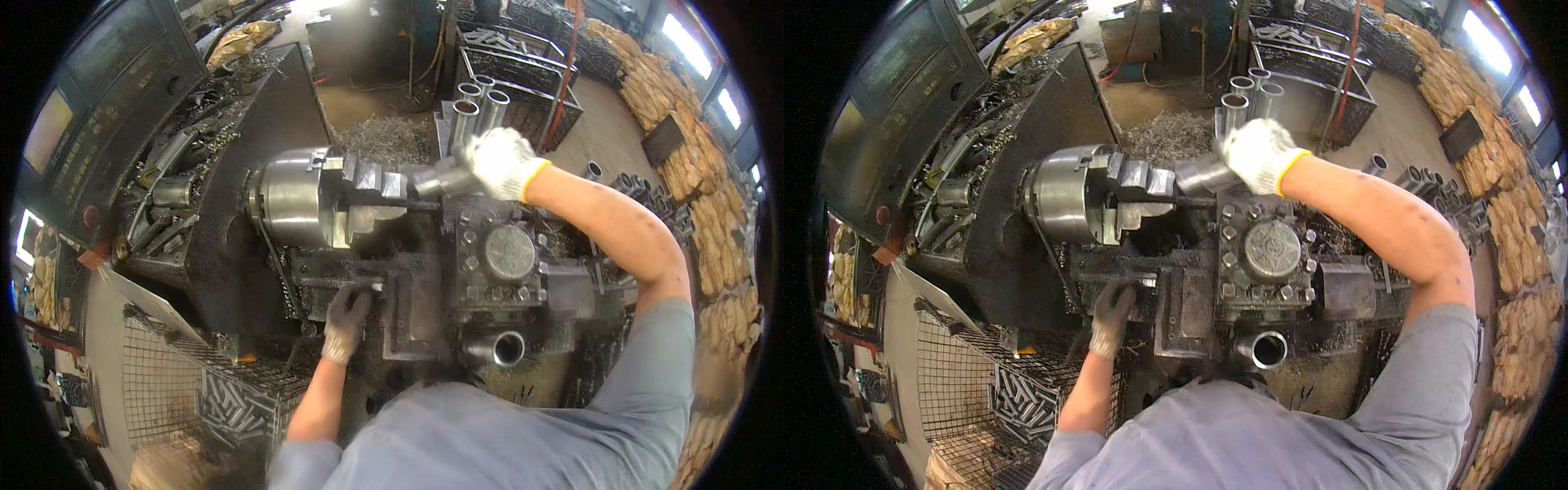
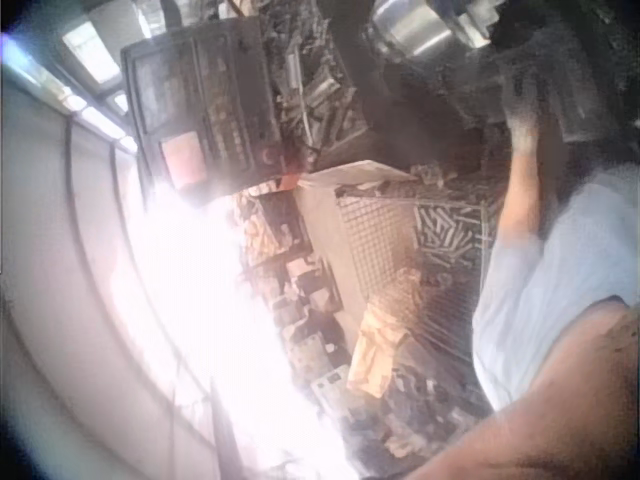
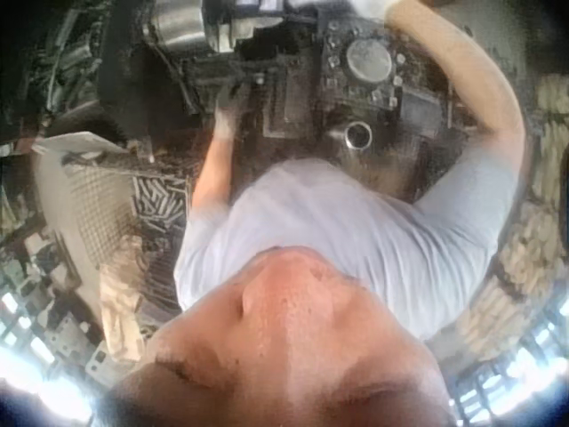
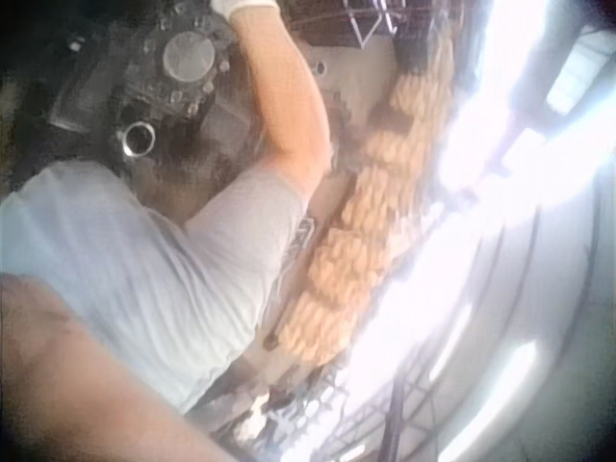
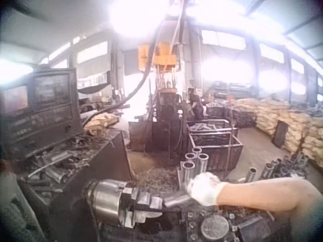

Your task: The person repeatedly picks up cylindrical metal parts from a wire basket and inserts them into a lathe chuck. They secure the parts, operate the machine controls, and then remove the processed parts, placing them into a collection bin. This cycle is repeated continuously.

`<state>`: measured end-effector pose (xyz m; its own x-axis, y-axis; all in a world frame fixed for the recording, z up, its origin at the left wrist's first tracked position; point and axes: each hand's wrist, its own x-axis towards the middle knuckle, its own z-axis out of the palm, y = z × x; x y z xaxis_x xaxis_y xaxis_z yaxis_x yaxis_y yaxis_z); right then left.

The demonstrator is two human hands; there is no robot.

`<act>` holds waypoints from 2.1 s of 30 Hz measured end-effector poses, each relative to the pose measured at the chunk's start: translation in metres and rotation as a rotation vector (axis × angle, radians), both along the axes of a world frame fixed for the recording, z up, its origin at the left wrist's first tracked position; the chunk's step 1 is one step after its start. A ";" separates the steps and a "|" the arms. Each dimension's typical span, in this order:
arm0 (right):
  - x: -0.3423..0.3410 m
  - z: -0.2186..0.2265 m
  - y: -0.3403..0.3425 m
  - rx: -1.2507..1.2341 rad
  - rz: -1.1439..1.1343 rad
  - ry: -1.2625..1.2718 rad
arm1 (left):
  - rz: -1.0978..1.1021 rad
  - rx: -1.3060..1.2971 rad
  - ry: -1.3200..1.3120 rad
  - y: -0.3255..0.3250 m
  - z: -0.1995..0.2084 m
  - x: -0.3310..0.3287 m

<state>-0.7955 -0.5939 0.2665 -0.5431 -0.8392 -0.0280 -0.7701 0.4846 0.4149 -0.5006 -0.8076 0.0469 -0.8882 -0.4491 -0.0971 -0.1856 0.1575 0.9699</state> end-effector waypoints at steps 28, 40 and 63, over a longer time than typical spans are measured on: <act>-0.129 -0.148 0.027 0.543 0.084 -0.591 | 1.025 0.588 0.117 -0.189 -0.101 0.242; -0.077 -0.108 0.233 -0.993 -0.619 -0.589 | 0.582 -1.556 0.483 -0.180 0.237 0.069; 0.260 -0.161 0.184 -1.016 -0.309 -0.867 | 0.532 -0.752 -0.018 0.038 0.011 0.257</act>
